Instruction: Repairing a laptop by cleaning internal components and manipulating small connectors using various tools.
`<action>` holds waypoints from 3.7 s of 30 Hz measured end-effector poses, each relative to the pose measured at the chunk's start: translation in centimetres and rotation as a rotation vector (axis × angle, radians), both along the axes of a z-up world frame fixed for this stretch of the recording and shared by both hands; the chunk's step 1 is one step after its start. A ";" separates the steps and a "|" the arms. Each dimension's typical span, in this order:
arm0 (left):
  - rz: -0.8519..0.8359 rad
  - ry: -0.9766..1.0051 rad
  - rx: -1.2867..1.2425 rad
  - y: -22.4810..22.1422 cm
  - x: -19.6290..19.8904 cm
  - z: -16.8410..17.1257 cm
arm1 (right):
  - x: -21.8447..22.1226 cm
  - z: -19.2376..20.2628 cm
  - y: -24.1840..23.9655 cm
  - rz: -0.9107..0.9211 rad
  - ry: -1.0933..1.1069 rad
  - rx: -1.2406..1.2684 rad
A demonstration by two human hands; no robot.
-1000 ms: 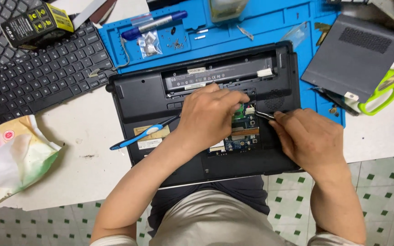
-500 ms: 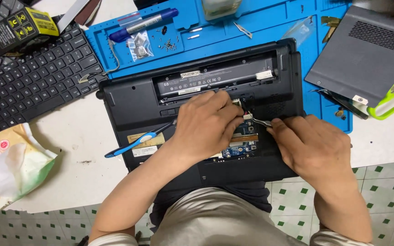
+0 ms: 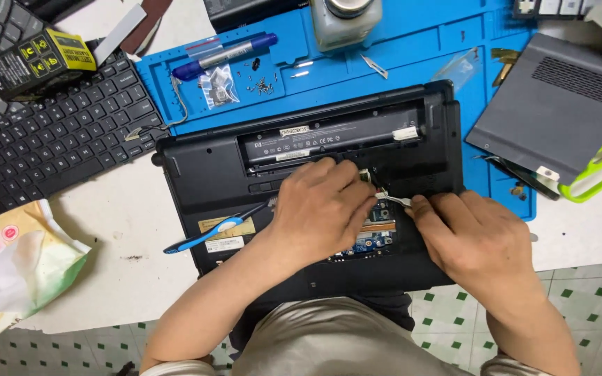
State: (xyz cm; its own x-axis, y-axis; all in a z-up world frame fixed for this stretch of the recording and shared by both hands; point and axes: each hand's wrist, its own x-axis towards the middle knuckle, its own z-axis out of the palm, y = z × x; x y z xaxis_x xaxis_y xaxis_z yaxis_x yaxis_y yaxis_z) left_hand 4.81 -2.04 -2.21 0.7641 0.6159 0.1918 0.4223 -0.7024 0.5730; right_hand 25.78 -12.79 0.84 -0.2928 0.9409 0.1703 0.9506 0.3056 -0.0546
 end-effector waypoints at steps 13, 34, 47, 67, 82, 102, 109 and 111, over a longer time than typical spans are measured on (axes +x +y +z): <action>0.011 -0.049 0.087 0.1 0.1 -0.2 | 2.8 0.6 0.2 -0.174 0.334 -0.335; 0.082 -0.053 0.071 -0.5 0.6 -0.2 | 0.9 -0.4 6.9 -0.260 0.231 -0.672; 0.147 -0.061 0.064 -0.9 1.1 0.1 | -0.2 0.9 10.2 -0.311 -0.135 -0.994; 0.176 -0.026 0.086 -1.4 1.0 -0.4 | 1.3 -0.3 9.4 -0.298 0.128 -0.852; 0.202 0.017 0.103 -2.2 1.4 -0.5 | 1.1 0.5 9.8 -0.349 0.142 -0.912; 0.177 -0.044 0.135 -2.7 1.7 -1.1 | 1.8 -0.9 9.2 -0.307 0.180 -0.814; 0.257 -0.005 0.068 -3.2 2.0 -1.1 | 1.9 -0.9 9.0 -0.284 0.193 -0.773; 0.270 -0.020 0.077 -3.4 2.0 -1.2 | 1.9 -1.0 9.0 -0.279 0.192 -0.772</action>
